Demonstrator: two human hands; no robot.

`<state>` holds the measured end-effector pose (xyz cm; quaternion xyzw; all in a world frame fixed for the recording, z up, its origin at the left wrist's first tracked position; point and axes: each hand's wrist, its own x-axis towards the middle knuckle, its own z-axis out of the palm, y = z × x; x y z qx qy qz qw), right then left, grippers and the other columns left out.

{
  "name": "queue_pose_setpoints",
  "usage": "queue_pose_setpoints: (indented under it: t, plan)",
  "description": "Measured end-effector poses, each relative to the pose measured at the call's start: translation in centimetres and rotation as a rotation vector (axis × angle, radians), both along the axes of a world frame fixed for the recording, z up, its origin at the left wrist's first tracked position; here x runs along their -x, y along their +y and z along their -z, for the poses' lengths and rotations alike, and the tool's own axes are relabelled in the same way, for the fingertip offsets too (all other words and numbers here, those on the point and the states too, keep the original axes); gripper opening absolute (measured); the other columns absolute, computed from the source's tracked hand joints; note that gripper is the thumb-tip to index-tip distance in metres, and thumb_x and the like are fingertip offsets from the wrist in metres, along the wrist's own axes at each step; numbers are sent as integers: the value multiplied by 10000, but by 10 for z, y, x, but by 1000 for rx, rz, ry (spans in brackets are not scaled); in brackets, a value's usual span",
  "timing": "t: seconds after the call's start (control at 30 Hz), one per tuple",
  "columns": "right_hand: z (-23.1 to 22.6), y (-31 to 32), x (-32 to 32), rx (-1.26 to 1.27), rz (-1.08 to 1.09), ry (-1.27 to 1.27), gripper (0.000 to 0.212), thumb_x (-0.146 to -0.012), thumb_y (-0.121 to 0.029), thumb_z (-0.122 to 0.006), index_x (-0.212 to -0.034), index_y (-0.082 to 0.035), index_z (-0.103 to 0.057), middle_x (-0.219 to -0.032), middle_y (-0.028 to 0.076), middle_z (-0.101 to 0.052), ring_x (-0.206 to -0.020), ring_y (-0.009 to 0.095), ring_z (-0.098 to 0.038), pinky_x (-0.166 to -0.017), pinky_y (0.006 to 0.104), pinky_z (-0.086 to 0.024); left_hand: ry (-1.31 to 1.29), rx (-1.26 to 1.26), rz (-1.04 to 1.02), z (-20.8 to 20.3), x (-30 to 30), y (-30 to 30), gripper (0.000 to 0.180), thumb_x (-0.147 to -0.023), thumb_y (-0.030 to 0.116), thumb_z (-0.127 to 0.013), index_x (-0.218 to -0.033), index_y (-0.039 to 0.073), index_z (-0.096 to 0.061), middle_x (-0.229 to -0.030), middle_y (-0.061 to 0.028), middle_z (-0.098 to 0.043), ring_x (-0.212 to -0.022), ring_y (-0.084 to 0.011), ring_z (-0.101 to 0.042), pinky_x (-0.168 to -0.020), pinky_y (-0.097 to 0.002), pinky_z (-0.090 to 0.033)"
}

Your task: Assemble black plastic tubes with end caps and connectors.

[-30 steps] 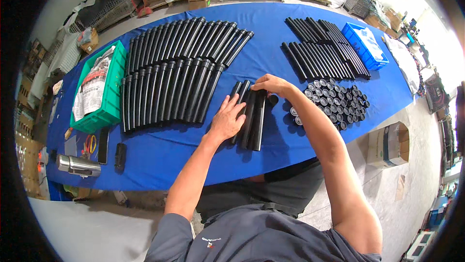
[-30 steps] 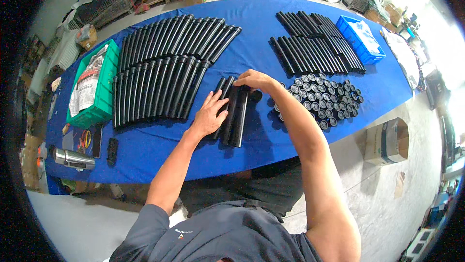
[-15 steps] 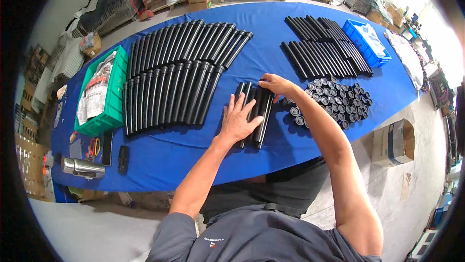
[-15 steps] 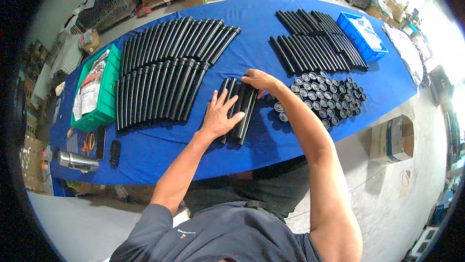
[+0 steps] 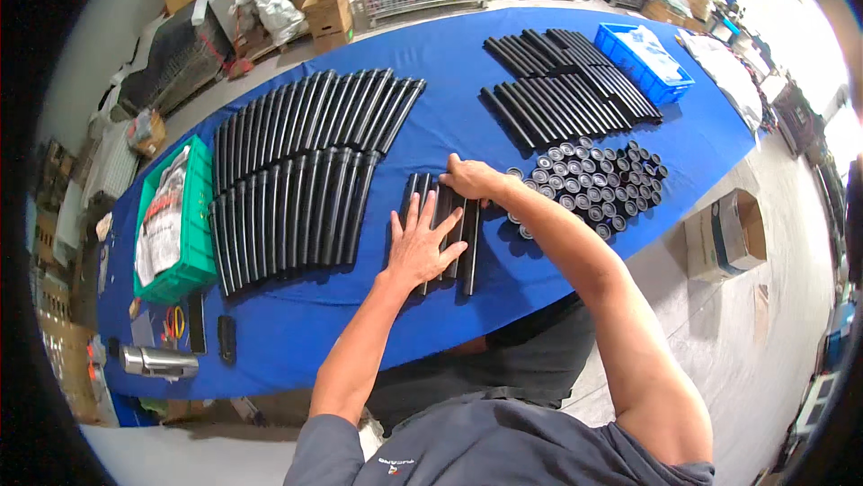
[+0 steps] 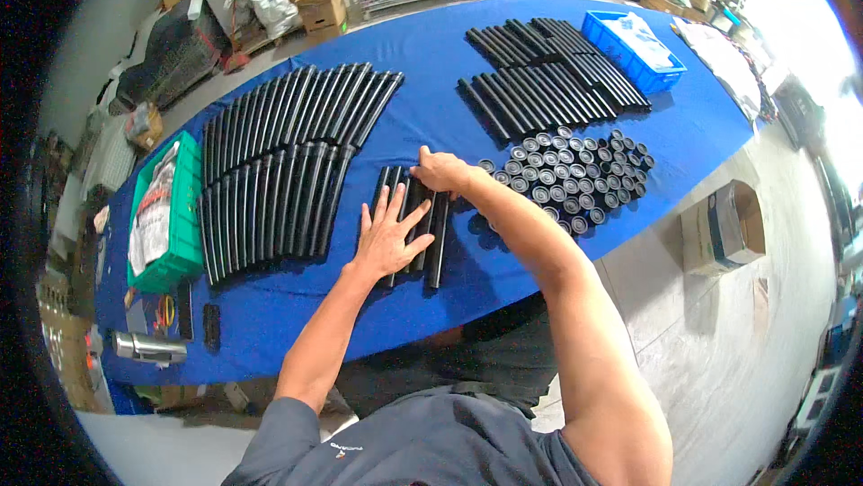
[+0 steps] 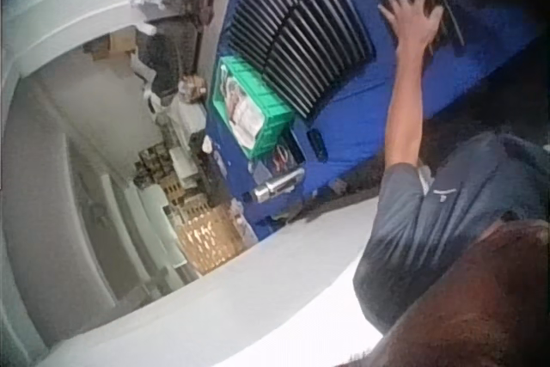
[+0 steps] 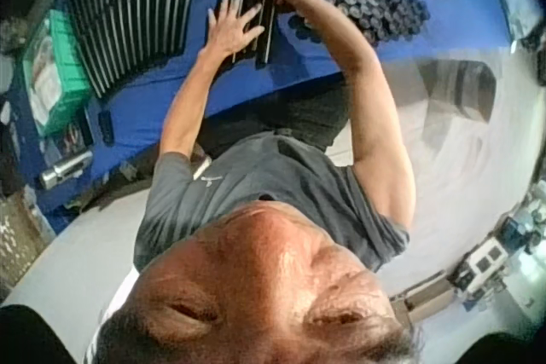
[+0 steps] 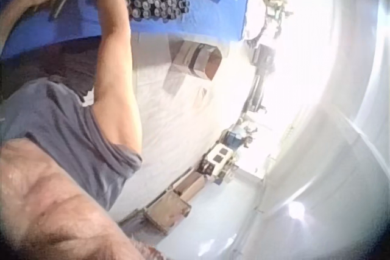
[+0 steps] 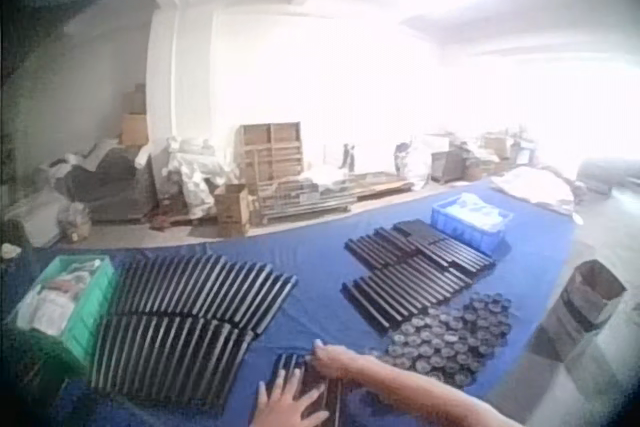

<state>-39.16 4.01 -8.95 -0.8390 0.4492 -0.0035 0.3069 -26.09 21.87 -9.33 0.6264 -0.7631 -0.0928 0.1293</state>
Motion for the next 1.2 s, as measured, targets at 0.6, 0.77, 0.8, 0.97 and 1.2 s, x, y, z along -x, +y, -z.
queue_pose_setpoints:
  t: [0.6,0.77,0.8,0.97,1.2]
  plan:
    - [-39,-170,115,-491,729,-1286,300,-974,-171,-537,-1170,57,-546,-999,218,-649,-878,354,-692,-717,482,-603,-76,20,225,-1,8,-1,405,-995,416,-504,-1391,354,-557,-1602,-132,-267,-1489,-405,-176,-1113,-745,-83]
    - [-28,-244,191,-485,1029,-1583,516,-1032,-199,-432,-1451,73,-304,-1406,299,-462,-1174,447,-587,-894,499,-567,-77,-49,229,-10,13,-1,414,-953,372,-580,-1367,348,-580,-1598,-144,-268,-1482,-429,-177,-1100,-760,-80]
    - [-27,-253,192,-469,1054,-1564,512,-1044,-213,-404,-1451,77,-294,-1411,299,-452,-1185,445,-578,-907,485,-567,-84,-56,220,-12,11,0,414,-953,372,-580,-1367,348,-580,-1598,-144,-268,-1482,-429,-177,-1100,-760,-80]
    - [-8,-298,212,-447,1140,-1584,527,-1058,-220,-377,-1485,51,-230,-1428,329,-396,-1169,466,-574,-861,500,-586,-110,-124,213,-16,11,1,399,-946,401,-586,-1342,361,-603,-1603,-135,-265,-1488,-423,-166,-1098,-764,-67]
    - [5,-327,214,-494,1152,-1619,535,-1061,-188,-367,-1494,60,-175,-1363,393,-400,-1108,464,-597,-857,492,-591,-107,-164,207,-15,10,1,385,-935,414,-595,-1316,367,-627,-1606,-125,-268,-1492,-416,-157,-1101,-759,-44]
